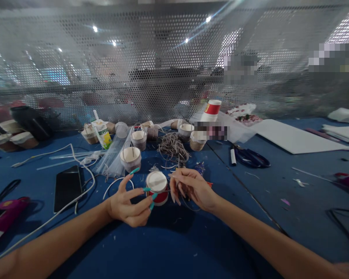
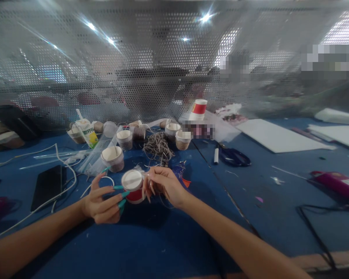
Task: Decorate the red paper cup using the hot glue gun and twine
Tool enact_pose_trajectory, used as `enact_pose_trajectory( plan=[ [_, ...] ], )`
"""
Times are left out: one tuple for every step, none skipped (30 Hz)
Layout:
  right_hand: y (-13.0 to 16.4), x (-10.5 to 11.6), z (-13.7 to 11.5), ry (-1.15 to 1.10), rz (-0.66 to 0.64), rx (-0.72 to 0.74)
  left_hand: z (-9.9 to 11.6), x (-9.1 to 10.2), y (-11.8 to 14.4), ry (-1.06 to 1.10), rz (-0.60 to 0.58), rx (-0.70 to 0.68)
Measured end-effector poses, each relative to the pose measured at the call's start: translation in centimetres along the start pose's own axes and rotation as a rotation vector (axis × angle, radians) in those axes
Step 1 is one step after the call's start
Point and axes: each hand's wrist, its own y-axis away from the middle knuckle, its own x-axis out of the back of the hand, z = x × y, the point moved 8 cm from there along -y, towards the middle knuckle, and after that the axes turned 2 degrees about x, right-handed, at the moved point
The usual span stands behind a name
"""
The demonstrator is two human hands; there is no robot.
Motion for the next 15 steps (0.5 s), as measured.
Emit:
enact_pose_trajectory(
  plan=[
    [0.0,0.0,0.0,-0.002,0.0,0.0,0.1,0.0,0.0,-0.027,0.001,-0.015],
    [0.0,0.0,0.0,-0.005,0.0,-0.001,0.1,-0.2,0.0,-0.053,-0.014,-0.003],
    [0.0,0.0,0.0,-0.006,0.001,-0.003,-0.1,-0.4,0.1,-0.074,-0.037,0.025],
    [0.0,0.0,0.0,-0.008,0.002,-0.005,-0.4,-0.6,0.2,-0.087,-0.06,0.056],
    [0.0,0.0,0.1,-0.009,0.002,-0.007,-0.5,-0.7,0.3,-0.088,-0.072,0.079],
    [0.0,0.0,0.1,-0.009,0.001,-0.009,-0.6,-0.8,0.3,-0.072,-0.071,0.09],
    [0.0,0.0,0.1,-0.008,0.0,-0.011,-0.6,-0.7,0.4,-0.042,-0.059,0.086],
    [0.0,0.0,0.1,-0.007,-0.002,-0.012,-0.5,-0.6,0.4,-0.006,-0.043,0.075],
    [0.0,0.0,0.1,-0.007,-0.004,-0.013,-0.4,-0.5,0.4,0.028,-0.029,0.064],
    [0.0,0.0,0.1,-0.008,-0.006,-0.012,-0.4,-0.5,0.4,0.053,-0.027,0.063],
    [0.0,0.0,0.1,-0.009,-0.008,-0.012,-0.5,-0.6,0.4,0.067,-0.04,0.075],
    [0.0,0.0,0.1,-0.01,-0.009,-0.012,-0.7,-0.8,0.4,0.07,-0.066,0.101],
    [0.0,0.0,0.1,-0.012,-0.009,-0.011,-1.0,-1.0,0.5,0.072,-0.097,0.137],
    [0.0,0.0,0.1,-0.013,-0.008,-0.01,-1.3,-1.2,0.6,0.08,-0.124,0.173],
    [0.0,0.0,0.1,-0.012,-0.006,-0.009,-1.6,-1.3,0.6,0.098,-0.141,0.201]
  ],
)
